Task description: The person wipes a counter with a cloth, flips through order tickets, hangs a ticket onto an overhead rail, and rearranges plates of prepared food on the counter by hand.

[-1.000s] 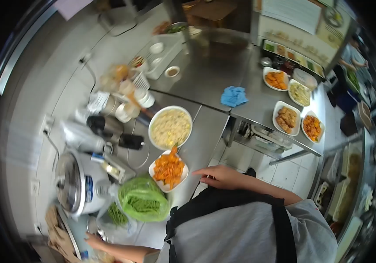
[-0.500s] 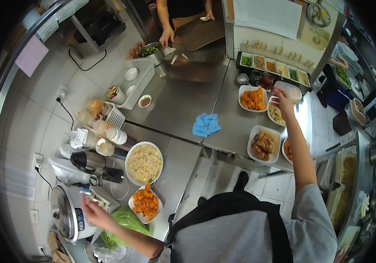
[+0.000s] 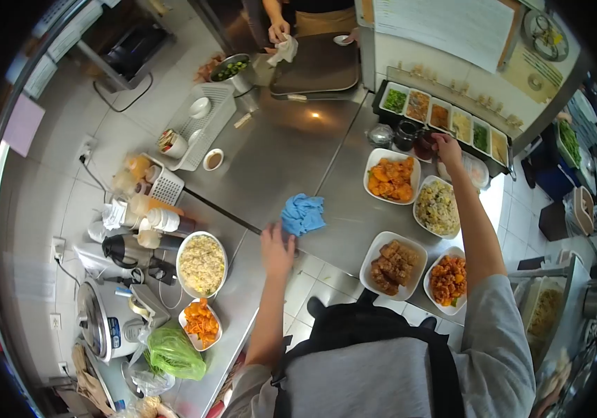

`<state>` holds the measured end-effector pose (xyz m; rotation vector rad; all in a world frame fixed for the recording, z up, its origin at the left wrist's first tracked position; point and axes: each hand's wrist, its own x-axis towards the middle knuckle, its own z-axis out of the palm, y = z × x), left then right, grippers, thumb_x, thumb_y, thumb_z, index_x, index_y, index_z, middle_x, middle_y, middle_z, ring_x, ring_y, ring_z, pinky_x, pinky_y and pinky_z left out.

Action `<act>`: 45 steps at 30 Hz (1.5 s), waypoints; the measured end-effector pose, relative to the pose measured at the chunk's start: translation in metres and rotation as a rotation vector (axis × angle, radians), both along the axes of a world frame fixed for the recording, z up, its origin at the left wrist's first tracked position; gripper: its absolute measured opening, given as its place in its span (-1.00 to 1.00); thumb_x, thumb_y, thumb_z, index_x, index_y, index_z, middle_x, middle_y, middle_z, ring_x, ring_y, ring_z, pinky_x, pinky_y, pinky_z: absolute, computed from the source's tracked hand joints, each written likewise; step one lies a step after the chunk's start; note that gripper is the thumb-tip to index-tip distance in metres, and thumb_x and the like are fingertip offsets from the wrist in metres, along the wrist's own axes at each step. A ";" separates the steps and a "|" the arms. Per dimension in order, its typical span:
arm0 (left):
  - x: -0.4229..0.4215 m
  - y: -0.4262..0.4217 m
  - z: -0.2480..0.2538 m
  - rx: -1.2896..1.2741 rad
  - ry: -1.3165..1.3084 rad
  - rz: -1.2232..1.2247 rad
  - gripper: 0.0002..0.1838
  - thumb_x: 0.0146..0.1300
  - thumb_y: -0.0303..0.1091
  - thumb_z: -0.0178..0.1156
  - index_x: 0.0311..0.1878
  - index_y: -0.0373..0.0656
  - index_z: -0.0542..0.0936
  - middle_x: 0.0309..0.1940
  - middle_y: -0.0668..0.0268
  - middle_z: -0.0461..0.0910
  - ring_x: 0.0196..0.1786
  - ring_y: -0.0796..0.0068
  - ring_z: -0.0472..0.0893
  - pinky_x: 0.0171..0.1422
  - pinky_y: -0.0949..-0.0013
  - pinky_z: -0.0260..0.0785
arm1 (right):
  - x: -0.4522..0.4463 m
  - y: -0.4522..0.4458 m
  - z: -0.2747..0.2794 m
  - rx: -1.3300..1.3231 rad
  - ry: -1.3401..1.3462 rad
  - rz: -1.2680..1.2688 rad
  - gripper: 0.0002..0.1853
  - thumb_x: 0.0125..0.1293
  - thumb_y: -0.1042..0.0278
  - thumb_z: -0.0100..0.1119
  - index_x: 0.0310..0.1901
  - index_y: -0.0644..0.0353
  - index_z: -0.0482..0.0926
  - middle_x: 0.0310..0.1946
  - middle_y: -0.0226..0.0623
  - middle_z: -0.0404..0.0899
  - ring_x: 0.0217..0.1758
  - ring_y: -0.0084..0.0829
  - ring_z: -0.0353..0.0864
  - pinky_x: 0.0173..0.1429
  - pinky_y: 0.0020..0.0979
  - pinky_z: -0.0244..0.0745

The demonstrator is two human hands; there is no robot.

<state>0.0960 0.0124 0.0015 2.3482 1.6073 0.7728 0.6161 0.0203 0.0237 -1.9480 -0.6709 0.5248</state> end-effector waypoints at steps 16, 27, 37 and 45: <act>-0.007 0.016 -0.020 0.089 0.141 0.070 -0.50 0.18 -0.18 0.12 0.19 -0.12 0.42 0.21 0.02 0.30 0.29 0.02 0.25 0.37 0.02 0.03 | -0.020 -0.084 0.041 0.253 0.417 -0.033 -0.69 0.39 0.30 -0.02 0.10 0.17 0.52 -0.29 -0.38 0.66 -0.57 -0.74 0.29 -0.47 -0.66 0.33; -0.012 0.016 -0.024 0.085 0.149 0.044 -0.47 0.20 -0.17 0.11 0.23 -0.12 0.38 0.22 0.01 0.29 0.31 0.00 0.22 0.39 -0.01 -0.01 | -0.026 -0.083 0.057 0.412 0.501 -0.068 -0.65 0.41 0.34 -0.06 0.17 0.26 0.42 -0.20 -0.30 0.62 -0.55 -0.75 0.21 -0.45 -0.71 0.26; -0.010 0.023 -0.023 0.044 -0.025 -0.109 -0.42 0.14 -0.34 0.11 0.27 -0.18 0.31 0.17 -0.01 0.30 0.20 -0.03 0.29 0.28 0.02 0.08 | -0.125 -0.212 0.183 0.495 0.391 -0.130 -0.61 0.40 0.30 0.00 0.18 0.33 0.39 -0.23 -0.43 0.60 -0.55 -0.79 0.17 -0.45 -0.75 0.22; 0.026 0.041 -0.021 0.088 -0.161 -0.416 -0.39 0.03 -0.43 0.07 0.25 -0.18 0.35 0.16 -0.02 0.30 0.20 -0.02 0.30 0.31 0.04 0.06 | -0.238 -0.348 0.150 0.231 0.255 -0.438 -0.67 0.40 0.31 -0.01 0.12 0.26 0.49 -0.34 -0.43 0.63 -0.58 -0.77 0.22 -0.47 -0.71 0.20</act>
